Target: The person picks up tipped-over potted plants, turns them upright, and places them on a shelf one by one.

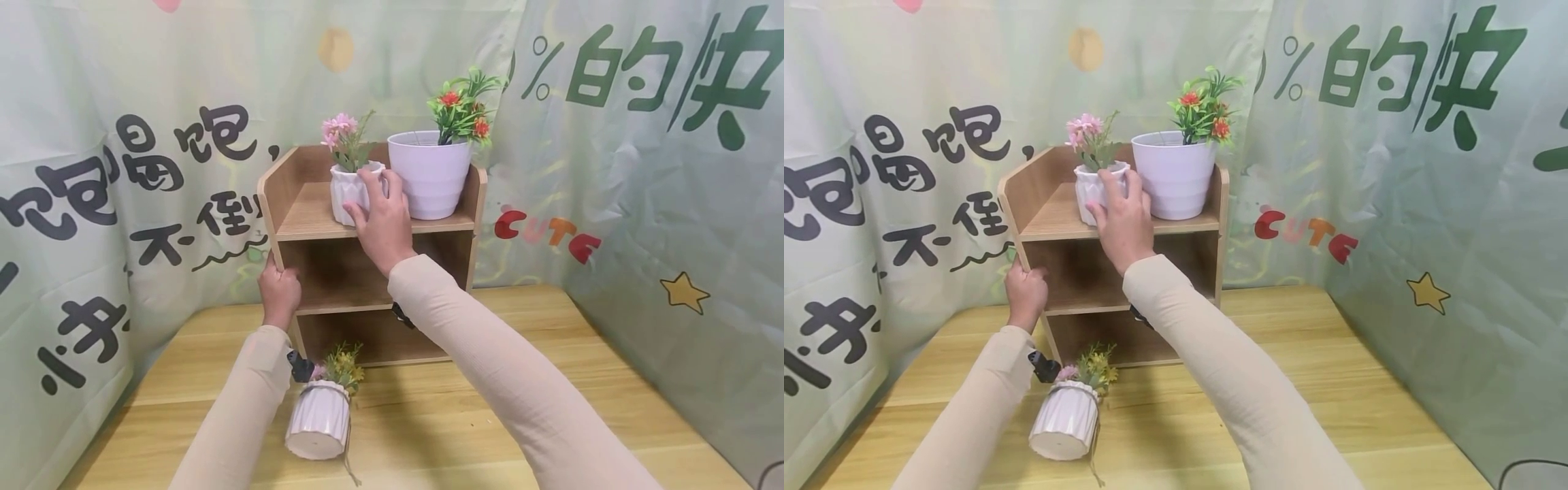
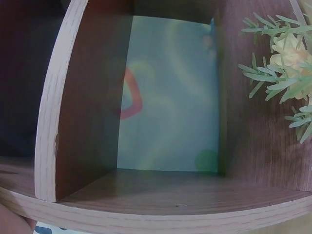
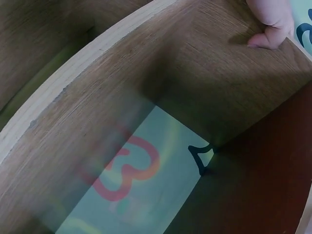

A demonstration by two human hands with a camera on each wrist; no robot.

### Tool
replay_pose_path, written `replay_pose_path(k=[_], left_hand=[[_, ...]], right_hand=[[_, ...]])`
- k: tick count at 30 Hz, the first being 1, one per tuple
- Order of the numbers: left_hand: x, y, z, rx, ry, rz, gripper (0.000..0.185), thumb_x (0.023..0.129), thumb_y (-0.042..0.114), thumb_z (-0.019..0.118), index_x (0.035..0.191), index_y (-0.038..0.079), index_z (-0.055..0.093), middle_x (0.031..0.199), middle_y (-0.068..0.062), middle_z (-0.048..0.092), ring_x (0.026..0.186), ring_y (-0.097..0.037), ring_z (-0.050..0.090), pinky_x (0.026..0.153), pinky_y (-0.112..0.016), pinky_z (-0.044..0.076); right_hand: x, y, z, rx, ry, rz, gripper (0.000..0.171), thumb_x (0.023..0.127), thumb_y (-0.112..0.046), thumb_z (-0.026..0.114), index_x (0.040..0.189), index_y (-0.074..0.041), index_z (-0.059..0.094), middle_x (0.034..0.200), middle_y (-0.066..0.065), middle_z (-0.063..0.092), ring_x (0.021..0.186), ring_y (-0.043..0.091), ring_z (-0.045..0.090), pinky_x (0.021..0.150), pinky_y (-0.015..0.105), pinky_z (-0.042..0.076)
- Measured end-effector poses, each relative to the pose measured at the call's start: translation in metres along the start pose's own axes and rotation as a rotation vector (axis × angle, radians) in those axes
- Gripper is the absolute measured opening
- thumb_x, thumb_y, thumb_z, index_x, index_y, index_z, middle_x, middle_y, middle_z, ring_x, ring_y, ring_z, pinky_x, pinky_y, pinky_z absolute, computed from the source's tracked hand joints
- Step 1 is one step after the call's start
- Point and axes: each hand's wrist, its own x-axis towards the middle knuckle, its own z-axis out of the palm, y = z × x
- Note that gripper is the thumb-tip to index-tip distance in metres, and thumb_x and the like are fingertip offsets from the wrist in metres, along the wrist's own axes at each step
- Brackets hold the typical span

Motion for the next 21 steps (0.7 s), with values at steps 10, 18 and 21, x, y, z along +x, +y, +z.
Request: replay_pose_path(k=[10, 18, 21], left_hand=[[0.0, 0.002, -0.001, -0.012, -0.005, -0.008, 0.046, 0.079, 0.0, 0.05, 0.124, 0.0, 0.056, 0.112, -0.029, 0.062, 0.102, -0.039, 0.054, 0.094, -0.052, 0.041], [0.0, 0.001, 0.0, -0.008, 0.004, -0.006, 0.046, 0.078, 0.002, 0.051, 0.124, 0.002, 0.057, 0.114, -0.028, 0.062, 0.104, -0.039, 0.054, 0.096, -0.052, 0.041], [0.0, 0.0, 0.001, -0.003, 0.004, -0.002, 0.048, 0.078, 0.002, 0.05, 0.126, 0.001, 0.056, 0.114, -0.028, 0.062, 0.104, -0.039, 0.055, 0.095, -0.051, 0.041]], right_hand=[[0.002, -0.007, -0.001, -0.149, -0.033, 0.04, 0.048, 0.09, -0.031, 0.068, 0.132, -0.015, 0.052, 0.133, 0.017, 0.044, 0.099, 0.037, 0.049, 0.078, 0.045, 0.05], [0.002, -0.012, -0.002, -0.168, -0.039, 0.086, 0.047, 0.09, -0.031, 0.068, 0.131, -0.015, 0.052, 0.133, 0.017, 0.044, 0.102, 0.035, 0.048, 0.076, 0.045, 0.052], [0.002, -0.011, -0.002, -0.177, -0.037, 0.109, 0.047, 0.09, -0.03, 0.067, 0.132, -0.016, 0.051, 0.129, 0.016, 0.045, 0.103, 0.034, 0.048, 0.077, 0.045, 0.051]])
